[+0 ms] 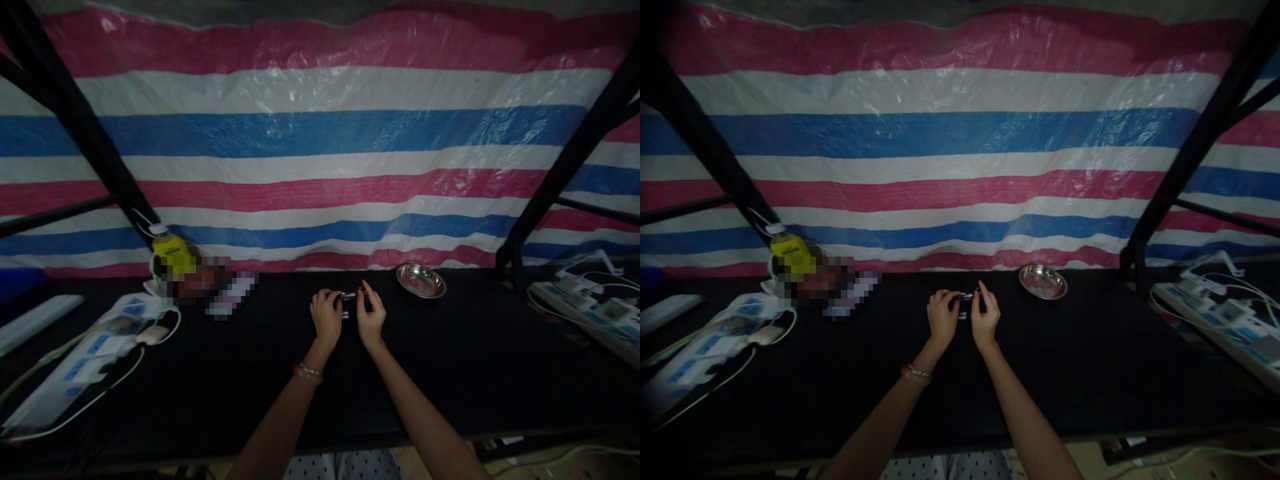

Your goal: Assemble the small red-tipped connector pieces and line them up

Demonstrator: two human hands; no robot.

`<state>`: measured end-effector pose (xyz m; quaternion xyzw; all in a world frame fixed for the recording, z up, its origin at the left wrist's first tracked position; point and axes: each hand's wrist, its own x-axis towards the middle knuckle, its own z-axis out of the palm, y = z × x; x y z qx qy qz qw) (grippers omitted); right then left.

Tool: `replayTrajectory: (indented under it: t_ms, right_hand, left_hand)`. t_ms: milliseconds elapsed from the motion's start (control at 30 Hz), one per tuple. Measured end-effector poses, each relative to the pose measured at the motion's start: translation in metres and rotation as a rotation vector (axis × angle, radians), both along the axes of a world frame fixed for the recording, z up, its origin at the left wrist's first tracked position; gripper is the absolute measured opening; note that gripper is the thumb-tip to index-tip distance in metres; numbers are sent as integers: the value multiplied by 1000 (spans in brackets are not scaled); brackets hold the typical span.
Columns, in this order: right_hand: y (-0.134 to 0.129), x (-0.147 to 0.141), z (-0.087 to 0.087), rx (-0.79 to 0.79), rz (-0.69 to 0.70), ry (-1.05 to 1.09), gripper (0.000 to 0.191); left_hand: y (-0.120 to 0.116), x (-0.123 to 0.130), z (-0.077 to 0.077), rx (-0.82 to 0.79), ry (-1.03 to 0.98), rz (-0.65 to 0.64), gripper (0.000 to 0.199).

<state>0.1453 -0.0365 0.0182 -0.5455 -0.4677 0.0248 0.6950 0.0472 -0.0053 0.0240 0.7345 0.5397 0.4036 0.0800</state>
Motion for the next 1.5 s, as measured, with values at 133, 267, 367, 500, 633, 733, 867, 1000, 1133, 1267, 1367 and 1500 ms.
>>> replayTrajectory:
  t_ms: [133,267,367,500,633,733,867,1000,1133,1267,1367,1500]
  right_hand:
    - [1,0,-1,-1,-11,19,38]
    - [3,0,-4,0,-22,40,39]
    - [3,0,-5,4,5,24,38]
    - [1,-2,-3,39,-31,23,36]
    - [-2,-1,-1,48,-86,-15,36]
    - [-2,1,-3,45,-46,-86,35]
    - [-1,3,-6,30,-24,-114,34]
    - [0,4,-7,40,29,-134,33]
    - [0,4,-5,1,54,-183,32]
    - [-1,3,-4,10,48,-196,28]
    - [0,3,-6,22,19,-133,23]
    - [2,3,-9,-11,22,55,26]
  left_hand:
    - [2,0,-2,4,-31,-16,21]
    - [4,3,-4,25,-65,-126,21]
    - [3,5,-5,48,-87,-182,22]
    - [1,6,-4,35,-85,-176,21]
    - [2,5,-3,2,-104,-119,20]
    - [4,4,-4,-15,-119,-104,21]
    - [6,3,-6,12,-134,-119,20]
    - [6,3,-5,27,-155,-139,23]
    - [4,3,-3,11,-176,-155,27]
    - [4,3,-4,6,-145,-179,28]
    - [3,3,-3,16,-89,-203,24]
    - [4,0,1,37,-15,-236,18]
